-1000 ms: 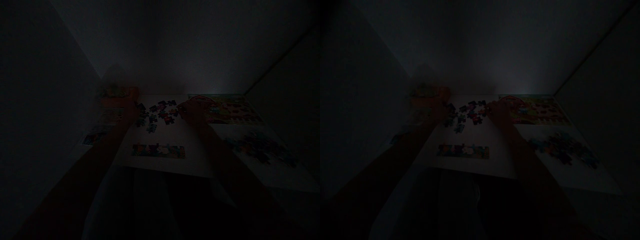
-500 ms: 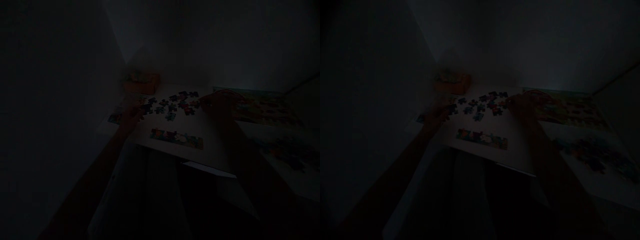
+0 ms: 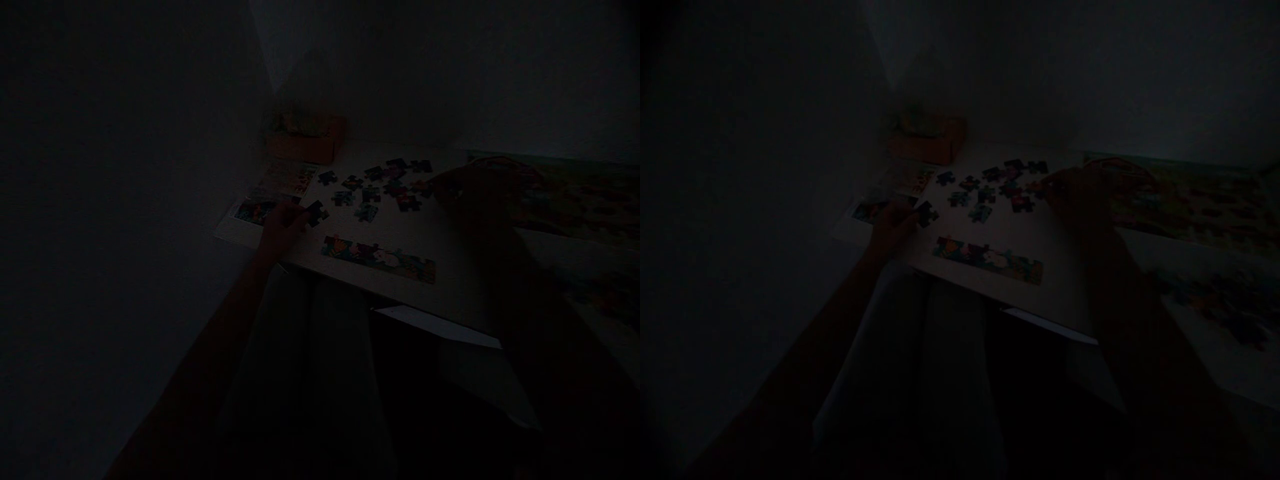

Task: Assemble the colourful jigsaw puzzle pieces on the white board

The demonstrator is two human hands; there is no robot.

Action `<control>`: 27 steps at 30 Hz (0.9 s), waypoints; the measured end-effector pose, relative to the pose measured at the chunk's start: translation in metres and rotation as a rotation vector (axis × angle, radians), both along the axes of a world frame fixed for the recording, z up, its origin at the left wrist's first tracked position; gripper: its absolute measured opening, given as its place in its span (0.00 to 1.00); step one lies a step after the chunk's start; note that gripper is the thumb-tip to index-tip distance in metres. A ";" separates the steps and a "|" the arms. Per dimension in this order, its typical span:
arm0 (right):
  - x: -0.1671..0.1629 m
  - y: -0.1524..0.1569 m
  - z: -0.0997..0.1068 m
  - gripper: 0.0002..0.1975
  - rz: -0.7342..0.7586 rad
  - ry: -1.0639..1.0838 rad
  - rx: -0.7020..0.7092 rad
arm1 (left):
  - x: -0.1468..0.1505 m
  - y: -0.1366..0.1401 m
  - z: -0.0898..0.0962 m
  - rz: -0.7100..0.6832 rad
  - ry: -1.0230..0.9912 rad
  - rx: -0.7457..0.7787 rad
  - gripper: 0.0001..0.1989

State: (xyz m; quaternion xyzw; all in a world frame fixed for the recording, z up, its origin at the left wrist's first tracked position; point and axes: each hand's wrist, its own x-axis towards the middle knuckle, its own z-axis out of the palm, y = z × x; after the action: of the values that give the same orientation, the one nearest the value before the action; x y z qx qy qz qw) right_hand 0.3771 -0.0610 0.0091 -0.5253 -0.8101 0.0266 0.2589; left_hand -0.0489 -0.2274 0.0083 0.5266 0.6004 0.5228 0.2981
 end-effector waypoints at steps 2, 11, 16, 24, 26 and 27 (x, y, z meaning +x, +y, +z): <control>-0.006 -0.005 0.004 0.22 -0.048 0.010 -0.013 | -0.001 0.000 -0.001 0.029 0.009 0.012 0.20; -0.010 -0.010 0.012 0.21 -0.028 -0.028 -0.022 | -0.004 -0.002 -0.003 -0.058 -0.021 0.088 0.24; -0.011 -0.009 0.011 0.21 -0.029 -0.034 -0.001 | -0.005 -0.002 -0.004 -0.066 -0.011 0.047 0.32; -0.013 -0.009 0.007 0.18 -0.011 0.020 0.038 | -0.005 -0.005 0.001 -0.071 0.150 0.035 0.29; -0.014 -0.010 0.007 0.18 -0.001 0.029 0.059 | -0.005 -0.006 0.002 -0.073 0.215 0.018 0.28; -0.015 -0.010 0.007 0.18 0.001 0.031 0.064 | -0.005 -0.006 0.001 -0.069 0.247 0.010 0.28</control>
State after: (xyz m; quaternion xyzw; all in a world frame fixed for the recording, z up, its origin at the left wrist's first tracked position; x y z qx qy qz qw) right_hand 0.3622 -0.0708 0.0157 -0.5161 -0.8066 0.0089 0.2880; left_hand -0.0538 -0.2334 0.0095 0.6087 0.6114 0.4466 0.2371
